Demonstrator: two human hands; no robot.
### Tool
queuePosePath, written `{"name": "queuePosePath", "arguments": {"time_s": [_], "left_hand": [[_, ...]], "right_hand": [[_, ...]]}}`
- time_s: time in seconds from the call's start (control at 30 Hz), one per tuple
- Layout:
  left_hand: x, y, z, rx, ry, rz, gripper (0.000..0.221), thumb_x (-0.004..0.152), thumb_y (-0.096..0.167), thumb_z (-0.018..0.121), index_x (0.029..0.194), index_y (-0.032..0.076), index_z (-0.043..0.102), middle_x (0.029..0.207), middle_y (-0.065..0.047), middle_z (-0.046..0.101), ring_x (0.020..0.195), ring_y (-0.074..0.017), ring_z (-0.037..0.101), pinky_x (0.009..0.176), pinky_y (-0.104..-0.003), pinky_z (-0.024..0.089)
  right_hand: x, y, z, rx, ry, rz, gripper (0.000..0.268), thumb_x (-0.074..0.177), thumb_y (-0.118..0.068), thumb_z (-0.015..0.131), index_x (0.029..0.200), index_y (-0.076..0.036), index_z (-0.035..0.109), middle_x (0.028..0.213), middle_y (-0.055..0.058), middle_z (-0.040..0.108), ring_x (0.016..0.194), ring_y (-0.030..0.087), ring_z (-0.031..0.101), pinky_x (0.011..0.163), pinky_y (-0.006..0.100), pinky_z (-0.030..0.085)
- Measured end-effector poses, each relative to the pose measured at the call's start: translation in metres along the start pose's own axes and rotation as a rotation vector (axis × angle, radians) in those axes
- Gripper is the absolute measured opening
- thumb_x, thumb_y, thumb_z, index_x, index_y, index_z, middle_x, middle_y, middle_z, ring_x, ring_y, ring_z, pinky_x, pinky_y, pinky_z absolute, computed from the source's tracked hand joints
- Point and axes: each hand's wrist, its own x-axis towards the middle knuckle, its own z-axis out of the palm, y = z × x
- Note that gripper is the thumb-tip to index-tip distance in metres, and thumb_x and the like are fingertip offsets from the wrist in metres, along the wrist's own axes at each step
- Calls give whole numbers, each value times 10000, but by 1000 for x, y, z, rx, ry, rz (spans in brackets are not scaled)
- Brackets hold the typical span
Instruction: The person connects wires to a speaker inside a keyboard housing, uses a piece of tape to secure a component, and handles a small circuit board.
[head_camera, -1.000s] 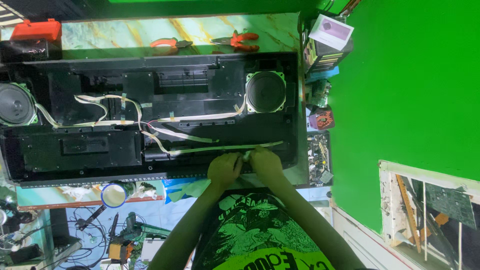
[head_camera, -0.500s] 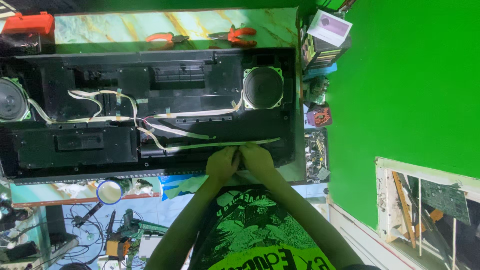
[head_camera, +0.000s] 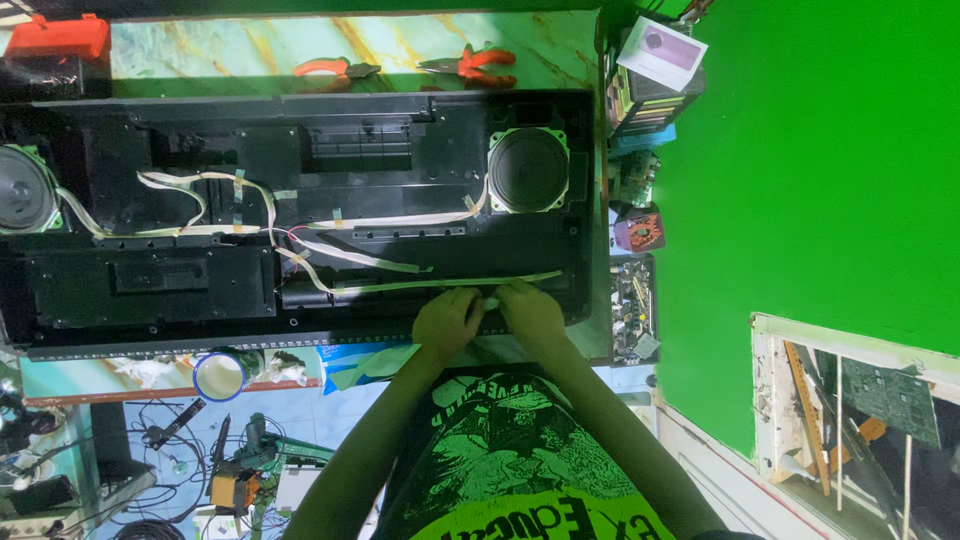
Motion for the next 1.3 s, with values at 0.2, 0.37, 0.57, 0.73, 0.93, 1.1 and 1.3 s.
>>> {"name": "queuePosePath", "arguments": {"time_s": [0.2,0.37,0.57,0.73,0.93,1.1,1.3], "left_hand": [[0,1,-4,-63,19,-53,230,931,231,629,1074,64,696,994,-149,725,839,-367,702,724,-461,565],[0,-2,-1,-26,-20,-50,203,956,248,644,1038,71,701,973,-138,732,839,-366,708,723,-471,563],[-4,-3,0,-129,59,-43,164,950,201,653,1033,71,709,1001,-129,738,850,-358,716,727,-446,578],[-6,-3,-9,-76,79,-41,200,927,196,679,1055,47,715,1022,-144,729,911,-359,703,796,-439,566],[-13,-6,-23,-46,64,-44,202,924,136,646,1082,28,710,1041,-156,709,939,-366,681,820,-449,551],[-19,-10,-33,-48,53,-17,191,917,144,654,1058,25,702,1013,-152,701,925,-362,680,815,-455,541],[-18,-6,-30,-36,4,-18,178,925,166,644,1037,46,715,978,-129,708,914,-350,679,806,-458,539]], "right_hand": [[12,-16,18,32,66,-115,124,858,-123,608,949,-68,671,982,127,696,902,361,687,746,462,564],[10,-1,4,-156,-37,-27,95,857,-107,630,938,-75,668,935,141,690,916,350,699,728,455,575],[-9,30,-5,-205,-8,-72,223,692,-87,711,913,-98,690,873,143,689,859,380,689,710,494,555],[6,6,11,-162,-137,-81,127,872,-193,705,931,-80,700,922,157,700,896,365,701,757,491,565],[13,-49,0,102,-105,-103,159,798,-141,676,905,-38,731,922,178,717,912,378,691,789,503,557],[6,-35,-16,56,-117,-116,391,643,-290,758,928,-24,748,939,206,710,850,411,684,720,521,552],[3,5,-3,-97,-113,29,175,830,-145,606,856,-42,745,909,184,717,900,375,703,802,506,558]]}}
